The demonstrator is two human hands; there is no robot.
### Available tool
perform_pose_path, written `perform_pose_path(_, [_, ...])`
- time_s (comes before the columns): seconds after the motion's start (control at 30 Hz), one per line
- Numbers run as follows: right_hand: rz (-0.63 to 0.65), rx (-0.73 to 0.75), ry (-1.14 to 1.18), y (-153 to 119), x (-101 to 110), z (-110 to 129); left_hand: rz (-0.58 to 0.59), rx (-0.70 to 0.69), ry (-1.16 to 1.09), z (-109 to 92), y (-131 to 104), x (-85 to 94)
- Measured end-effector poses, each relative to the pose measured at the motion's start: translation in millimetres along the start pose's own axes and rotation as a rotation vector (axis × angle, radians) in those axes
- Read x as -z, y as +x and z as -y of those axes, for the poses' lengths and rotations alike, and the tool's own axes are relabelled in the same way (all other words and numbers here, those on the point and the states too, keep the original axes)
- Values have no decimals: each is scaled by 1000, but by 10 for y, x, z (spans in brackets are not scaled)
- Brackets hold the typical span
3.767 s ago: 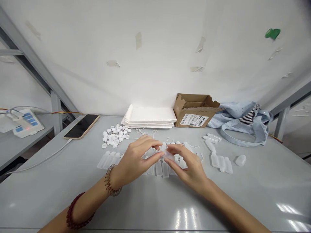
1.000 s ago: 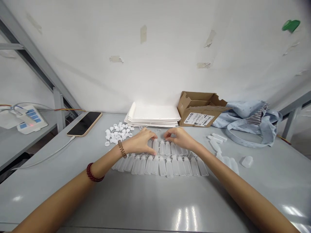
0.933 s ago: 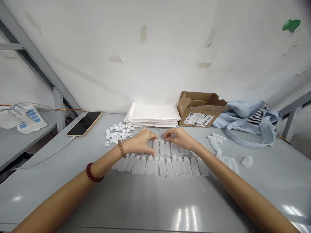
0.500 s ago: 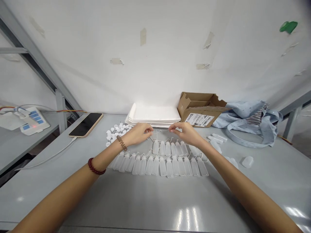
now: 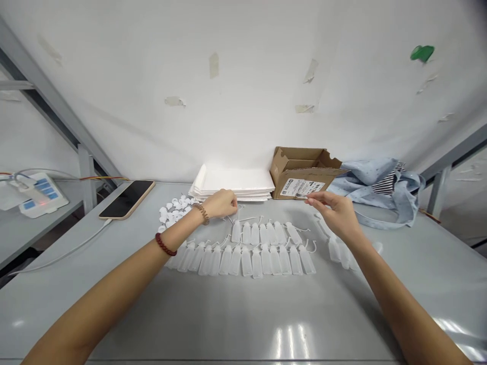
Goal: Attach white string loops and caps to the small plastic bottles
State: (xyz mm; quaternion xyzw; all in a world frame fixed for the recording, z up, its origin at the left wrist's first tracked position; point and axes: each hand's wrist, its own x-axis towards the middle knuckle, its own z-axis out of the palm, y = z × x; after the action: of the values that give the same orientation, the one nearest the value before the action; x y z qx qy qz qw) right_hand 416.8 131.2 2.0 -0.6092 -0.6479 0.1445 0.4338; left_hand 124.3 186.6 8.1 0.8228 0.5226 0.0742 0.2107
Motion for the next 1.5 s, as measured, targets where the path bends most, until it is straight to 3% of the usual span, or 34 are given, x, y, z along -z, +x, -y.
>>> perform_pose_path(0.07, [63, 61, -13, -3, -99, 44, 20, -9, -30, -29, -143, 40])
perform_pose_path(0.2, [336, 259, -28, 104, -509, 319, 35, 46, -50, -113, -387, 16])
perform_pose_path(0.4, [700, 342, -49, 366, -1089, 605, 31, 156, -49, -183, -409, -213])
perform_pose_path(0.53, [819, 315, -79, 417, -1192, 617, -7, 204, -89, -184, -368, -242])
perform_pose_path(0.67, [883, 287, -86, 403, -1193, 604, -71, 230, -164, -173, -404, -78])
perform_pose_path(0.83, [925, 285, -89, 383, -1201, 569, -132, 221, -296, -80, -583, 75])
perform_pose_path(0.97, [945, 302, -117, 379, -1199, 566, -221, 274, -477, 35, -699, 8])
perform_pose_path(1.13, [875, 354, -174, 378, -1083, 635, -294, 204, -575, 82, -760, -23])
perform_pose_path(1.2, [820, 384, -184, 336, -1004, 660, -270, 196, -619, 61, -790, -10])
perform_pose_path(1.37, [689, 465, -161, 55, -820, 699, -60, 150, -816, -76, -875, -59])
perform_pose_path(1.5, [559, 574, -75, -190, -744, 758, -76, 105, -852, -192, -914, -151])
